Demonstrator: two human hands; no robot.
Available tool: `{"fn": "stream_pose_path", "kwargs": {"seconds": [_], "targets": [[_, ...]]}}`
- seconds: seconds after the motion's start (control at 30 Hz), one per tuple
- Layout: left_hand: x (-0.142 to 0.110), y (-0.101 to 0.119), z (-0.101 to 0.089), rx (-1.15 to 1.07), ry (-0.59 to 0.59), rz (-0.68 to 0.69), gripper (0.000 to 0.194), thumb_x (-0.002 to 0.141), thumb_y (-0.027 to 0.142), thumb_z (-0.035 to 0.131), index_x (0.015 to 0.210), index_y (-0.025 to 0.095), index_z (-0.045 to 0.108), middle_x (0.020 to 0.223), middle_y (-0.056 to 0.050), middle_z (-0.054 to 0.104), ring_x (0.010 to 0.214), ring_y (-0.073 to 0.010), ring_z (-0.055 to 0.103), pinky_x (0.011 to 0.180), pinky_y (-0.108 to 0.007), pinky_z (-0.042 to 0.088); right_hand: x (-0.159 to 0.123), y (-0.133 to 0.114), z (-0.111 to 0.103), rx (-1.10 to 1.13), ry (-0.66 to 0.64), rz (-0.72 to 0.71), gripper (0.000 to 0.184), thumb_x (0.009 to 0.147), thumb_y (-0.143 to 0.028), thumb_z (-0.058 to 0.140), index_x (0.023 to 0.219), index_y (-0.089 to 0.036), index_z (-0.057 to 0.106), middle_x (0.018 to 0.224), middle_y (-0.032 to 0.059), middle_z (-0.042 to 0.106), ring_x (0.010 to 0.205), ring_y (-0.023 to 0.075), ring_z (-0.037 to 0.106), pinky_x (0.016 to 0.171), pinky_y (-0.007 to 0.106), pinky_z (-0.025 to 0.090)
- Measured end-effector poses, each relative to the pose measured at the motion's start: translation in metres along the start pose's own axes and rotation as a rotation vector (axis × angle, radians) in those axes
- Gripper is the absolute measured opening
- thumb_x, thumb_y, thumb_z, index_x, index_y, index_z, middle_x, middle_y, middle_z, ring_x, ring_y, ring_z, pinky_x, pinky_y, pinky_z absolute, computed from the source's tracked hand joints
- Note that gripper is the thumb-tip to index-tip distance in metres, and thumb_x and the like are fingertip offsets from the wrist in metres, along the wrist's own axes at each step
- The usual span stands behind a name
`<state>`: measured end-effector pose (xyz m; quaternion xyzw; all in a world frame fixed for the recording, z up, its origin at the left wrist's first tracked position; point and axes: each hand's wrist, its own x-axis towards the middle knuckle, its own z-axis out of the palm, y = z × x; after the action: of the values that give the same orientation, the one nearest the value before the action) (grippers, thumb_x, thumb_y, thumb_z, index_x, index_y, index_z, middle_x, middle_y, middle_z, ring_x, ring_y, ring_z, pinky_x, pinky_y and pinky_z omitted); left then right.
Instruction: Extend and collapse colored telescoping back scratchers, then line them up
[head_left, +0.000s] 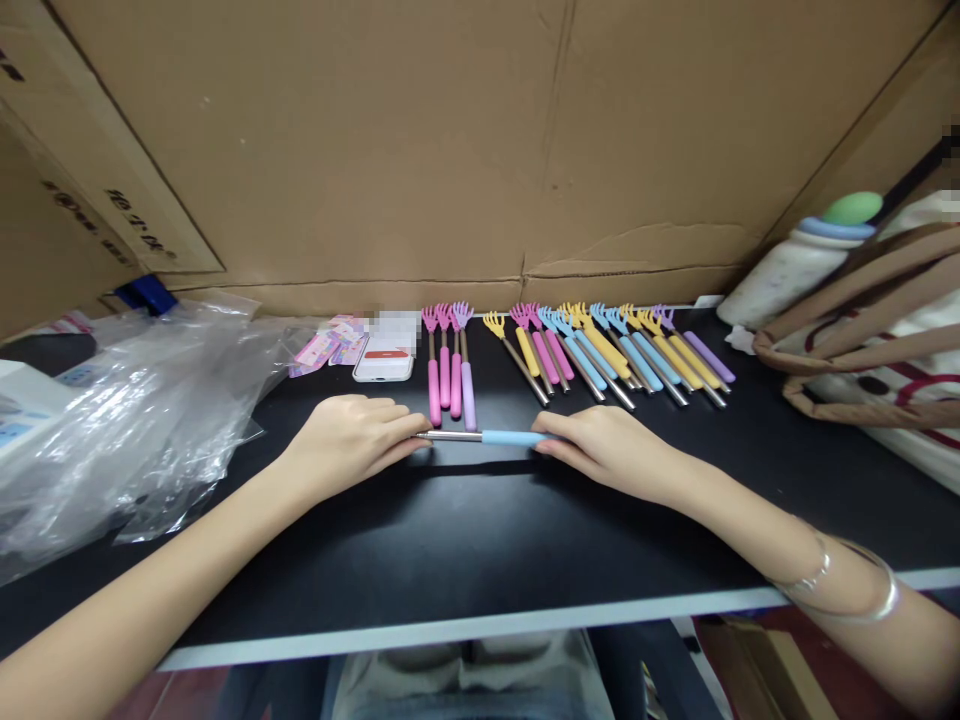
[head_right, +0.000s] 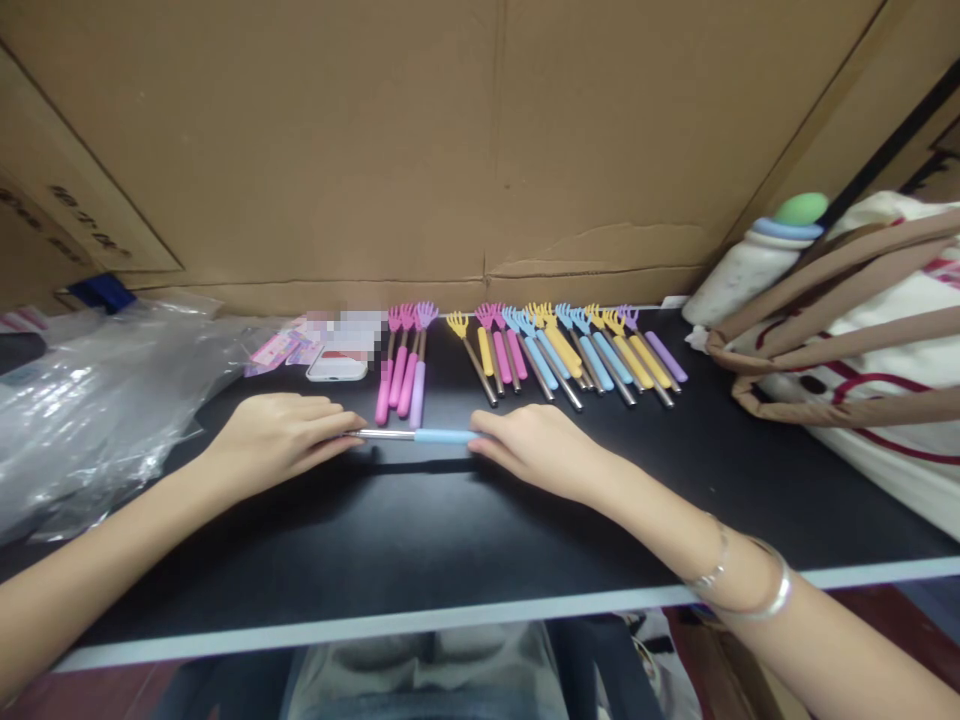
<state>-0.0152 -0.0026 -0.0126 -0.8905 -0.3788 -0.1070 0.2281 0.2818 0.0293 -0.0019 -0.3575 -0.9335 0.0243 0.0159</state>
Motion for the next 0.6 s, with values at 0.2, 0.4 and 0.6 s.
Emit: {"fn": "stream_pose_path", "kwargs": {"seconds": [0.2,0.4,0.6], "targets": [[0.001,0.003,-0.003,0.015,0.037,-0.018,0.028,0.094,0.038,0.037,0.086,0.024,0.06,0.065,0.005,0.062,0.059,-0.0115,0.059,0.051,-0.025,0.031,-0.002,0.002,-0.007,-0.002,0.065,0.022,0.03,0.094,-0.04,0.033,0.089,-0.021,0.056,0.066,0.0007,0.062,0.06,0.0148,0.059,0.055,0.022,0.03],[0.002,0.008,-0.007,0.04,0.083,-0.064,0.029,0.093,0.038,0.038,0.086,0.023,0.061,0.065,0.003,0.063,0.056,-0.0112,0.057,0.049,-0.025,0.029,-0.006,0.005,-0.014,0.08,0.185,0.031,0.03,0.093,-0.04,0.035,0.095,-0.022,0.059,0.08,0.0017,0.068,0.069,0.0141,0.061,0.062,0.023,0.035],[0.003,0.009,-0.007,0.021,0.076,-0.083,0.027,0.092,0.038,0.039,0.087,0.024,0.062,0.065,0.002,0.064,0.056,-0.0111,0.058,0.048,-0.024,0.028,-0.006,0.005,-0.013,0.065,0.21,0.033,0.03,0.093,-0.04,0.035,0.094,-0.022,0.06,0.082,0.0023,0.068,0.071,0.0146,0.062,0.063,0.023,0.037]]}}
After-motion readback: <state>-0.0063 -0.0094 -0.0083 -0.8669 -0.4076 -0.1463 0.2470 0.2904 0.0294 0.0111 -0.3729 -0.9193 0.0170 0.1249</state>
